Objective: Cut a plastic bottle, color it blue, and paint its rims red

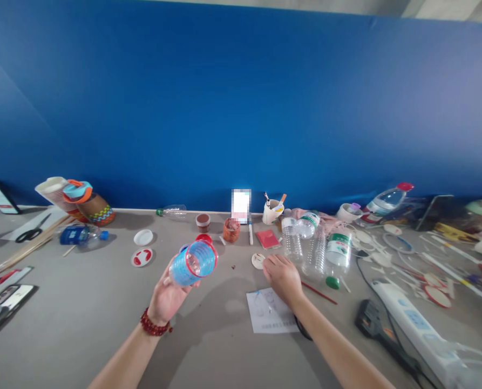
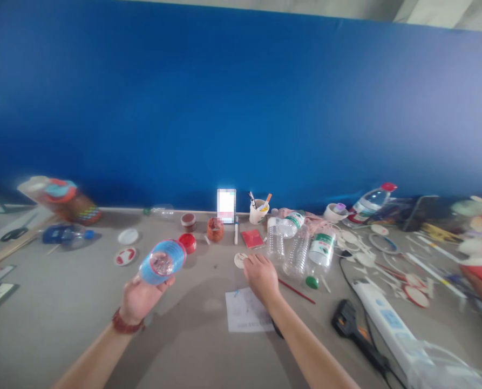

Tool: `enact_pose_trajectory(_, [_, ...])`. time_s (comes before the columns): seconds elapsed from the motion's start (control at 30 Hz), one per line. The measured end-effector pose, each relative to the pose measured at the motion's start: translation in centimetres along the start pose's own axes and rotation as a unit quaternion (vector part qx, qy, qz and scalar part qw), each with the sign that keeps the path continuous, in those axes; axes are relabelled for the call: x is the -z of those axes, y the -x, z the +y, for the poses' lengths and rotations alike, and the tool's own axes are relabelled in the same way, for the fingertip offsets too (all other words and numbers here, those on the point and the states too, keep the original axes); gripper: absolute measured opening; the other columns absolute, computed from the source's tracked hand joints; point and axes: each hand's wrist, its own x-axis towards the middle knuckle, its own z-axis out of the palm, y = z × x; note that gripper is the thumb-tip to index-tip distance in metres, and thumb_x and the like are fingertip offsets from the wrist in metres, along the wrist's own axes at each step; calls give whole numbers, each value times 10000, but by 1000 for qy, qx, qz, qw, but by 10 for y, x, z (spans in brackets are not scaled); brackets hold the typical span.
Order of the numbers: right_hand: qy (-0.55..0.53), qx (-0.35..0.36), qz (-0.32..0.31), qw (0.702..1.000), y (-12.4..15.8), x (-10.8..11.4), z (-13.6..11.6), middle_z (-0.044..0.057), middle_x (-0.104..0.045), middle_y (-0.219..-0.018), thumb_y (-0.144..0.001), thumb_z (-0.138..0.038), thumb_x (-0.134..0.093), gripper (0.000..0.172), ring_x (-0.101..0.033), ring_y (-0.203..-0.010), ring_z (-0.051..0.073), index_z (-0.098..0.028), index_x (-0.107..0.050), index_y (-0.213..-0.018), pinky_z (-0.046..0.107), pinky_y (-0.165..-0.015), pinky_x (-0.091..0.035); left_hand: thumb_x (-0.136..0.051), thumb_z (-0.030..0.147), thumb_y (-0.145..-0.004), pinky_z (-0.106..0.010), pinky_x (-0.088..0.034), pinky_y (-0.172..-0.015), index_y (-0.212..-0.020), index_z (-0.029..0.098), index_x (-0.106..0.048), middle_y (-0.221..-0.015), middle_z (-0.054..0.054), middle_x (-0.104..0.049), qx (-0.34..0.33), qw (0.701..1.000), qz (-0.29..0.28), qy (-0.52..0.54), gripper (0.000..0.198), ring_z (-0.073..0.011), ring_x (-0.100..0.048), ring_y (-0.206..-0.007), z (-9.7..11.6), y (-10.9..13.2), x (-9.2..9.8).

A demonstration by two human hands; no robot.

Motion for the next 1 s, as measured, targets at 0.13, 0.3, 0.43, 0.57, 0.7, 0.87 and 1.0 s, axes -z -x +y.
enact_pose_trajectory(0.13, [8,9,-24,1000,-1,-1,2,50,-681,-821,-875,-85,-583,176,-579,-791,208,-193,-653,-755,317,-725,-358,-725,379,-706,-374,-541,-682,-1144,228,-693,-1085,-71,-731,3,1000,9,1,465,-248,-663,-834,0,0,0])
enact_pose_trajectory(0.3, [6,9,-48,999,1,-3,2,42,-696,-830,-875,-80,-566,194,-594,-818,209,-204,-691,-793,316,-741,-369,-725,374,-698,-378,-547,-685,-1125,225,-702,-1090,-74,-730,3,1000,23,-1,453,-256,-665,-844,0,0,2])
enact_pose_trajectory(0.43, [-1,8,-56,998,1,-3,2,35,-698,-831,-862,-90,-568,203,-603,-834,210,-223,-722,-848,312,-755,-383,-732,367,-694,-376,-551,-685,-1127,235,-701,-1074,-64,-733,6,1000,24,8,453,-250,-665,-834,-1,0,4])
enact_pose_trajectory(0.57, [-10,9,-54,998,0,-2,2,42,-692,-828,-839,-98,-581,193,-604,-823,212,-221,-729,-845,311,-744,-391,-727,378,-709,-380,-548,-680,-1121,238,-700,-1049,-67,-734,5,1000,16,0,436,-245,-664,-811,-2,0,4])
enact_pose_trajectory(0.7, [-28,9,-43,999,1,-2,3,40,-675,-797,-831,-80,-567,215,-600,-798,205,-222,-728,-816,301,-731,-401,-722,377,-718,-383,-546,-695,-1126,244,-696,-1056,-63,-730,1,1000,20,-5,429,-243,-663,-817,-2,0,3])
enact_pose_trajectory(0.87, [-66,-2,-7,998,3,0,9,37,-664,-793,-858,-85,-528,246,-601,-791,199,-225,-730,-862,295,-741,-431,-722,373,-715,-383,-541,-709,-1119,239,-698,-1063,-67,-730,3,1000,24,-9,426,-241,-663,-823,-1,1,3])
enact_pose_trajectory(1.0, [-99,-19,23,995,5,7,20,52,-685,-851,-923,-155,-495,231,-611,-820,205,-214,-718,-917,308,-768,-461,-714,389,-722,-397,-538,-716,-1140,253,-686,-1113,-68,-717,1,999,33,-18,440,-256,-660,-870,-2,1,5])
